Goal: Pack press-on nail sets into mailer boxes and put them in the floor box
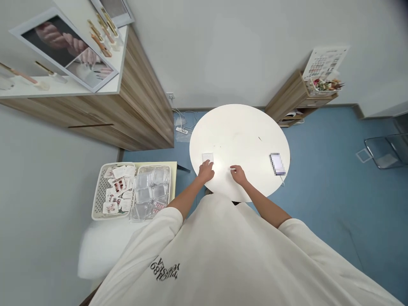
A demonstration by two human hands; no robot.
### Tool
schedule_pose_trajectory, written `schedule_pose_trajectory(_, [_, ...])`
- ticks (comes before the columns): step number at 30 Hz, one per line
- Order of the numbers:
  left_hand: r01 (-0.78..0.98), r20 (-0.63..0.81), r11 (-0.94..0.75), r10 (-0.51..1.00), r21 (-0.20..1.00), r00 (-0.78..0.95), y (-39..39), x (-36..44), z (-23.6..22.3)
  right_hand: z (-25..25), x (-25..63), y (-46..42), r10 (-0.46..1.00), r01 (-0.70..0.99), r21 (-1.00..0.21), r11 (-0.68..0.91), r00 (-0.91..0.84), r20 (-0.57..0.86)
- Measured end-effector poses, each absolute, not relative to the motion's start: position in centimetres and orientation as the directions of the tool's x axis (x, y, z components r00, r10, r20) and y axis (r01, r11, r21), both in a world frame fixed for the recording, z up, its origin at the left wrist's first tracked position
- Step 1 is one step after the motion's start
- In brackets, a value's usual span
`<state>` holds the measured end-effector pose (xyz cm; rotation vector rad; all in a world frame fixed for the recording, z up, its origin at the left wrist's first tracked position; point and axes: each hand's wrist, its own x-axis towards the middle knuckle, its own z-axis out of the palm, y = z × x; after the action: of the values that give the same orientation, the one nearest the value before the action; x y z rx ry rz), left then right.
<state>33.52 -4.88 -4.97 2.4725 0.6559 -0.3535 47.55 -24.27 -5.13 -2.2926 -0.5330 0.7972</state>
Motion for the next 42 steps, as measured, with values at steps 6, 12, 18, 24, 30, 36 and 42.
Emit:
schedule_pose_trajectory(6, [0.500,-0.312,-0.722,0.393,0.478,0.865,-8.2,32.4,-3.6,-2.9,48.5,-29.2,0.524,0.139,-0.703,-0.698,0.769,-0.368])
schedule_pose_trajectory(12, [0.553,-0.297,-0.685,0.467,0.474,0.833,-11.9,31.2,-1.8,-1.6,49.0,-31.6,0.591,0.204,-0.745,-0.636,0.749,-0.299])
schedule_pose_trajectory(18, [0.611,-0.266,-0.625,0.560,0.486,0.785,-17.1,29.7,-0.2,-0.8,48.5,-34.3,0.699,0.287,-0.779,-0.558,0.669,-0.254])
schedule_pose_trajectory(24, [0.686,-0.259,-0.546,0.659,0.481,0.707,-21.9,26.4,1.7,-0.1,47.8,-36.6,0.819,0.376,-0.801,-0.466,0.525,-0.231])
schedule_pose_trajectory(30, [0.761,-0.243,-0.478,0.752,0.439,0.613,-24.8,20.8,3.2,0.3,45.5,-35.6,0.904,0.434,-0.827,-0.358,0.382,-0.192])
schedule_pose_trajectory(36, [0.800,-0.130,-0.410,0.851,0.438,0.508,-25.6,14.4,4.4,1.7,40.6,-32.5,0.968,0.504,-0.833,-0.227,0.210,-0.136])
schedule_pose_trajectory(42, [0.834,-0.049,-0.286,0.936,0.472,0.348,-26.7,5.9,5.3,2.3,33.0,-28.2,1.000,0.605,-0.796,-0.016,-0.004,-0.023])
